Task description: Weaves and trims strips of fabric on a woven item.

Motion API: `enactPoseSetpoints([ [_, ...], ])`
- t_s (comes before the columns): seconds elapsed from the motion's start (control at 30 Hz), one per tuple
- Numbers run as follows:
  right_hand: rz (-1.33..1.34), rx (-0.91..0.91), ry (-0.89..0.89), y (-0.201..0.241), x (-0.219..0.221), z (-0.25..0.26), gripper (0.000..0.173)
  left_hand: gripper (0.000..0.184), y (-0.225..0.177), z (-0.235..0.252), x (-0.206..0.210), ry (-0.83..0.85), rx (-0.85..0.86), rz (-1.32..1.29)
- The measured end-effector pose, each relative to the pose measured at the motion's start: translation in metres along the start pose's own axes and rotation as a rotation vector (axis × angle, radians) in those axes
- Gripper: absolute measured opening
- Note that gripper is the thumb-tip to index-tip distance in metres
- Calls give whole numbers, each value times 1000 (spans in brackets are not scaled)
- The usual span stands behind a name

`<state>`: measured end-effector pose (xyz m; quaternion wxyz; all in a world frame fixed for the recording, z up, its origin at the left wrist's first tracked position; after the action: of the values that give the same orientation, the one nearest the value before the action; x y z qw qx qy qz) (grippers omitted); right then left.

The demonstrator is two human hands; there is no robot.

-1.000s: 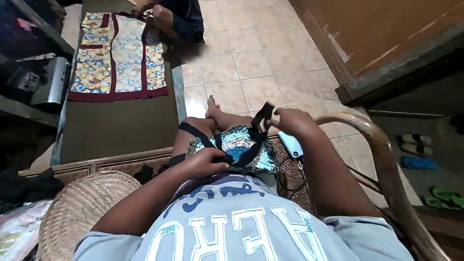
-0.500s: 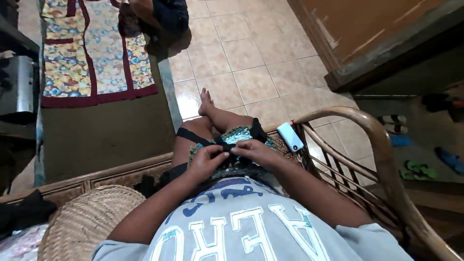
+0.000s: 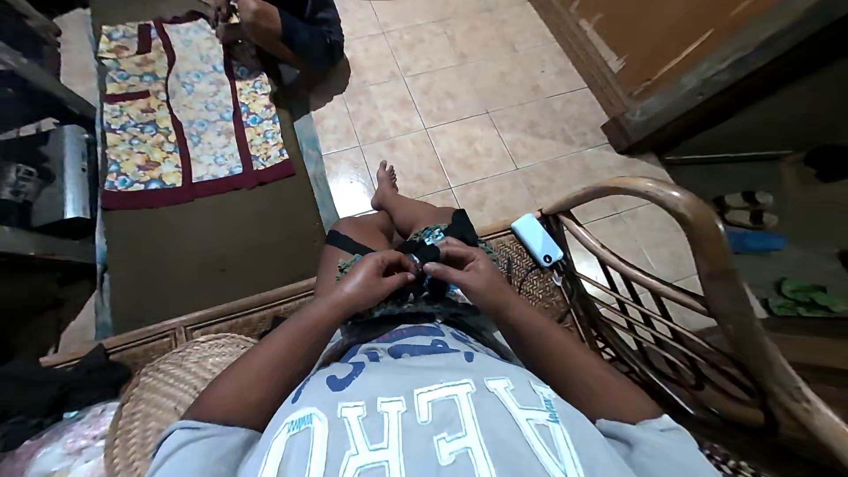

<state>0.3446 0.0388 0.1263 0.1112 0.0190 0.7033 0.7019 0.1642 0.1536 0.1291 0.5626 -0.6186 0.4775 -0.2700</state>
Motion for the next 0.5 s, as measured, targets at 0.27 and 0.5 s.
enactPoseSetpoints([
  [0.27, -91, 41, 166, -10, 3, 4, 24, 15, -8, -4, 27, -106, 88, 121],
  [0.5, -225, -146, 266, -13, -25, 10, 18, 16, 10, -3, 37, -219, 34, -4],
])
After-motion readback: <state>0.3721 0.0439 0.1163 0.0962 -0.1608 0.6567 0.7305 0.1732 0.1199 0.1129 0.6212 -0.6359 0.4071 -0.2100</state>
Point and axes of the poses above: each hand's wrist, its own z-axis towards the middle knuckle, its own x-axis out of the palm, y = z × x, the point moved 1 cm from there along z, towards the middle knuckle, and after that the axes turned 2 degrees about -z, right-handed, at the moved point
